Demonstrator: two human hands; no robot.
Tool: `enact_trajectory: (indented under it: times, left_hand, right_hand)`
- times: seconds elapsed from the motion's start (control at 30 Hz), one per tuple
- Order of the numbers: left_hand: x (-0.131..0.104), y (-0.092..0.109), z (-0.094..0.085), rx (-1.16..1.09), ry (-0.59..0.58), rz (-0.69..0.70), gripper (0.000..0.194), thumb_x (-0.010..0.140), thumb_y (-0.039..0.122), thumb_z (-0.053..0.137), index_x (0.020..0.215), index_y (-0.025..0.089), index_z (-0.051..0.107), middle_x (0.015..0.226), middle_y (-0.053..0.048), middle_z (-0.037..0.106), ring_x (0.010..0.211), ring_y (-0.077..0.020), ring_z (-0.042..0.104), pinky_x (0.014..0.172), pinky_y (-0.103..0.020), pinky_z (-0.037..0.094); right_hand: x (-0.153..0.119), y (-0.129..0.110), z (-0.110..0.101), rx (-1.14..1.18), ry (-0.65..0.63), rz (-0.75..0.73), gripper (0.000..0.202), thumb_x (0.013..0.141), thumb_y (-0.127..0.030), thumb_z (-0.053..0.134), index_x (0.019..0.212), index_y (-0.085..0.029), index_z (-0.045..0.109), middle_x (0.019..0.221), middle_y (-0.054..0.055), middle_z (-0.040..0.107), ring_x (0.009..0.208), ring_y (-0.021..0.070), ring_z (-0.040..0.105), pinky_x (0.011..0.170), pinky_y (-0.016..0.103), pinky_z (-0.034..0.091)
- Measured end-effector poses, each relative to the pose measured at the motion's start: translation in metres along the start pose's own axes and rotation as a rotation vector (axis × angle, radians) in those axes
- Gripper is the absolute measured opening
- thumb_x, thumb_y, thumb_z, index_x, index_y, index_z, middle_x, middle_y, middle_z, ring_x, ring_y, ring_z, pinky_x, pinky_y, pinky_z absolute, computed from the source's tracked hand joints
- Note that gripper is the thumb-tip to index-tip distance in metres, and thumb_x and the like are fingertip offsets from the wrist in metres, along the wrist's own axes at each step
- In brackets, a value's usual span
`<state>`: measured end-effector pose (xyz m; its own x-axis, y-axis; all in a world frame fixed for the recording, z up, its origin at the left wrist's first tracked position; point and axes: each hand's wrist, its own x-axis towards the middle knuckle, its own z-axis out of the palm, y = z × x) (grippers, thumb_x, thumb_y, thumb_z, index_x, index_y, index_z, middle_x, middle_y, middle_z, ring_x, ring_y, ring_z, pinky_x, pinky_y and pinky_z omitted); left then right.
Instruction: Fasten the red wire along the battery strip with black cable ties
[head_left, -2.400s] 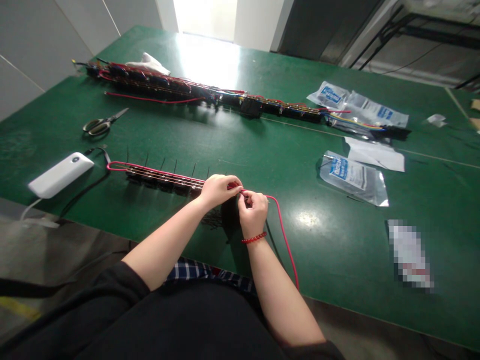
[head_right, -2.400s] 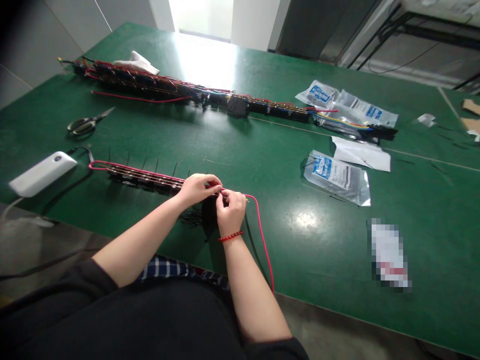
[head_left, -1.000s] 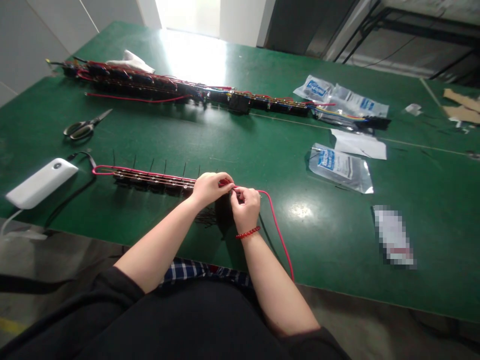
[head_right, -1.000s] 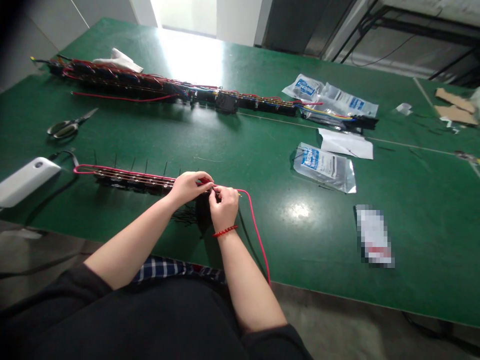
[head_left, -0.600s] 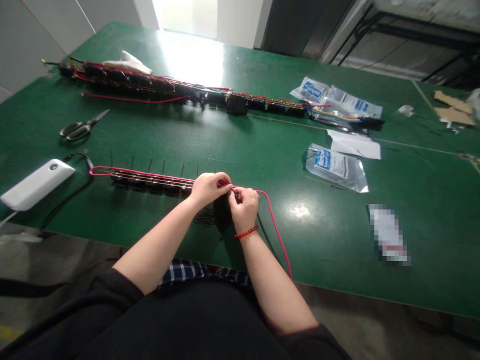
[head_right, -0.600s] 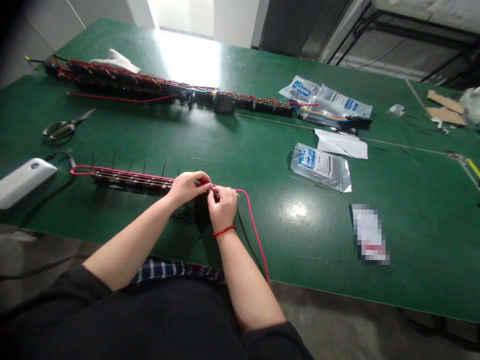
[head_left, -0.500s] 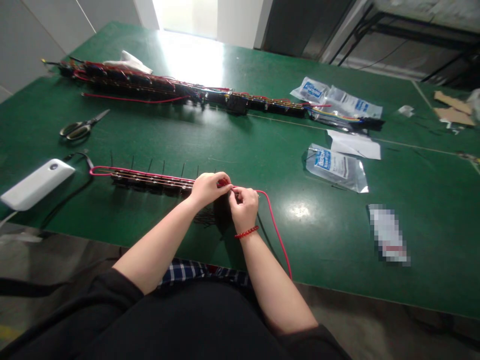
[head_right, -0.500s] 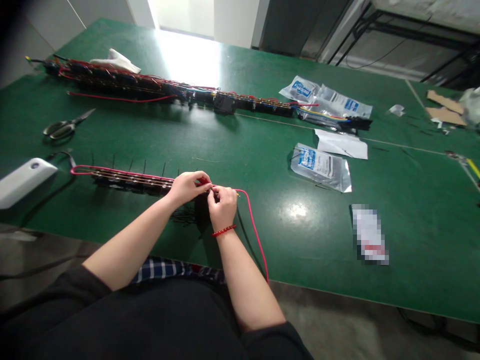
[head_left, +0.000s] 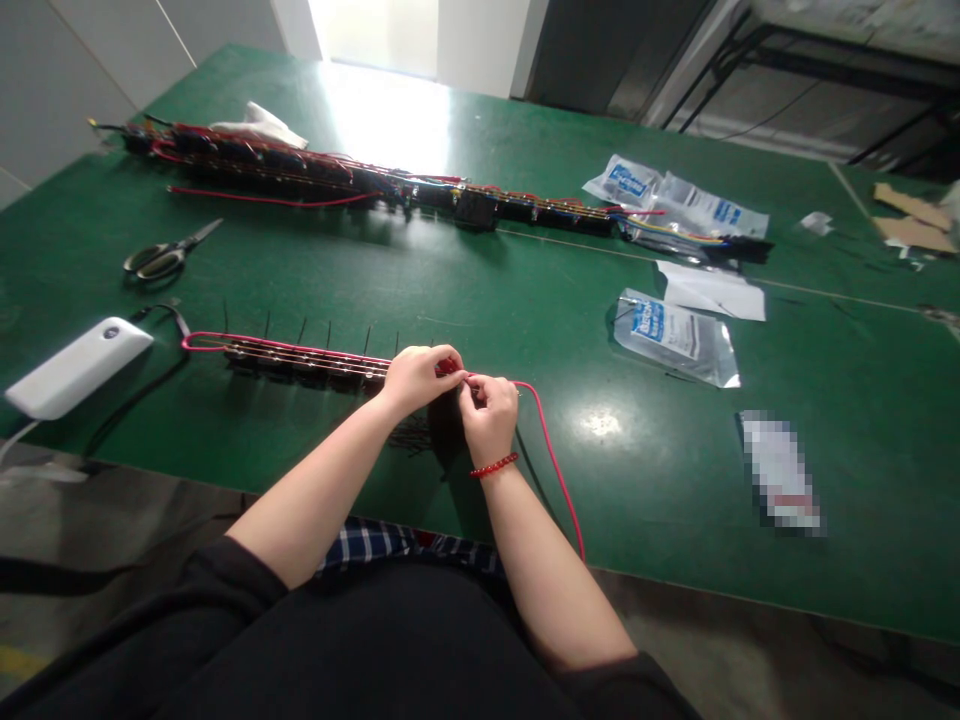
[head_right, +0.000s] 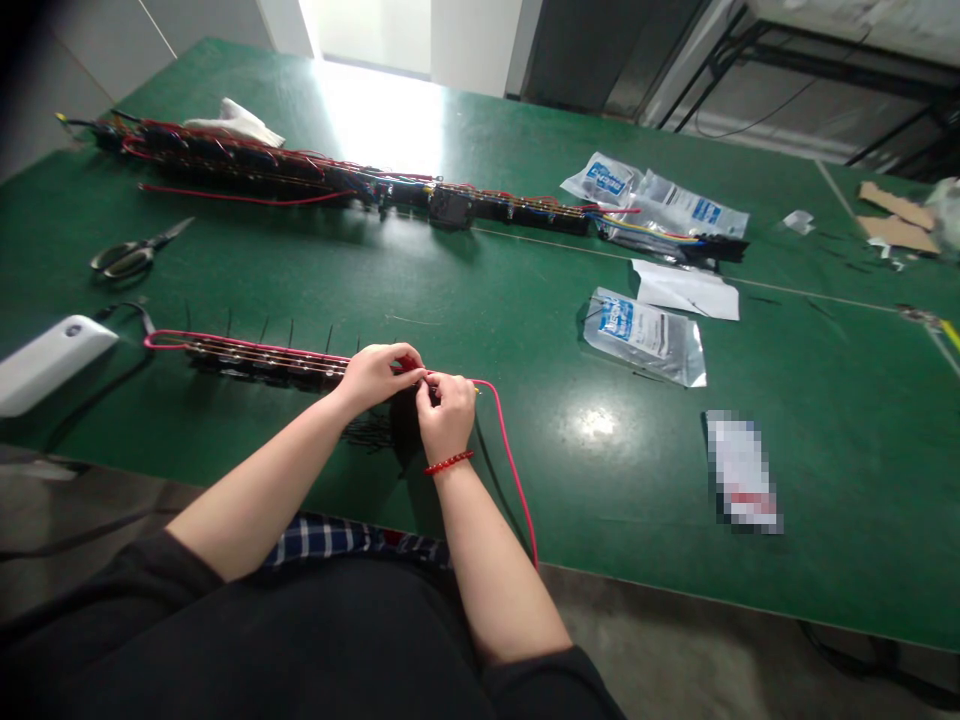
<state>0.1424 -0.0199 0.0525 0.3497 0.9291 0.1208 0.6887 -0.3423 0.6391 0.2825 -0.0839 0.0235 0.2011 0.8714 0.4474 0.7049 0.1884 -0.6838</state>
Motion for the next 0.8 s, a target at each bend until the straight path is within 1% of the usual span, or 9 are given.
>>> enact_trajectory:
  times: [0.2, 0.5, 0.8]
  left_hand:
    - [0.0002, 0.0004, -0.0003, 0.006, 0.004, 0.004, 0.013, 0.080, 0.037, 0.068, 0.084, 0.024, 0.069, 0.077, 0.002, 0.072, 0.072, -0.0136, 0.065, 0.066, -0.023, 0.046]
    - [0.0008, 0.0009, -0.0002, 0.007, -0.006, -0.023, 0.014, 0.080, 0.039, 0.068, 0.084, 0.025, 0.068, 0.078, 0.003, 0.072, 0.073, -0.0138, 0.065, 0.067, -0.024, 0.046]
    - [0.0012, 0.0008, -0.0001, 0.037, -0.008, -0.012, 0.014, 0.080, 0.038, 0.067, 0.084, 0.025, 0.068, 0.078, 0.002, 0.072, 0.073, -0.0143, 0.065, 0.068, -0.024, 0.046]
  right_hand:
    - [-0.0003, 0.0001, 0.0003, -0.010, -0.006, 0.006, 0.011, 0.088, -0.028, 0.056, 0.084, -0.020, 0.063, 0.076, 0.002, 0.060, 0.076, 0.0173, 0.051, 0.076, 0.033, 0.041]
    - [-0.0002, 0.0018, 0.0015, -0.024, 0.015, -0.028, 0.009, 0.088, -0.026, 0.057, 0.084, -0.020, 0.064, 0.075, 0.001, 0.060, 0.075, 0.0173, 0.052, 0.077, 0.033, 0.041]
    - [-0.0006, 0.0021, 0.0018, -0.029, 0.001, -0.010, 0.010, 0.088, -0.027, 0.056, 0.085, -0.020, 0.064, 0.076, 0.002, 0.060, 0.077, 0.0175, 0.051, 0.077, 0.033, 0.041]
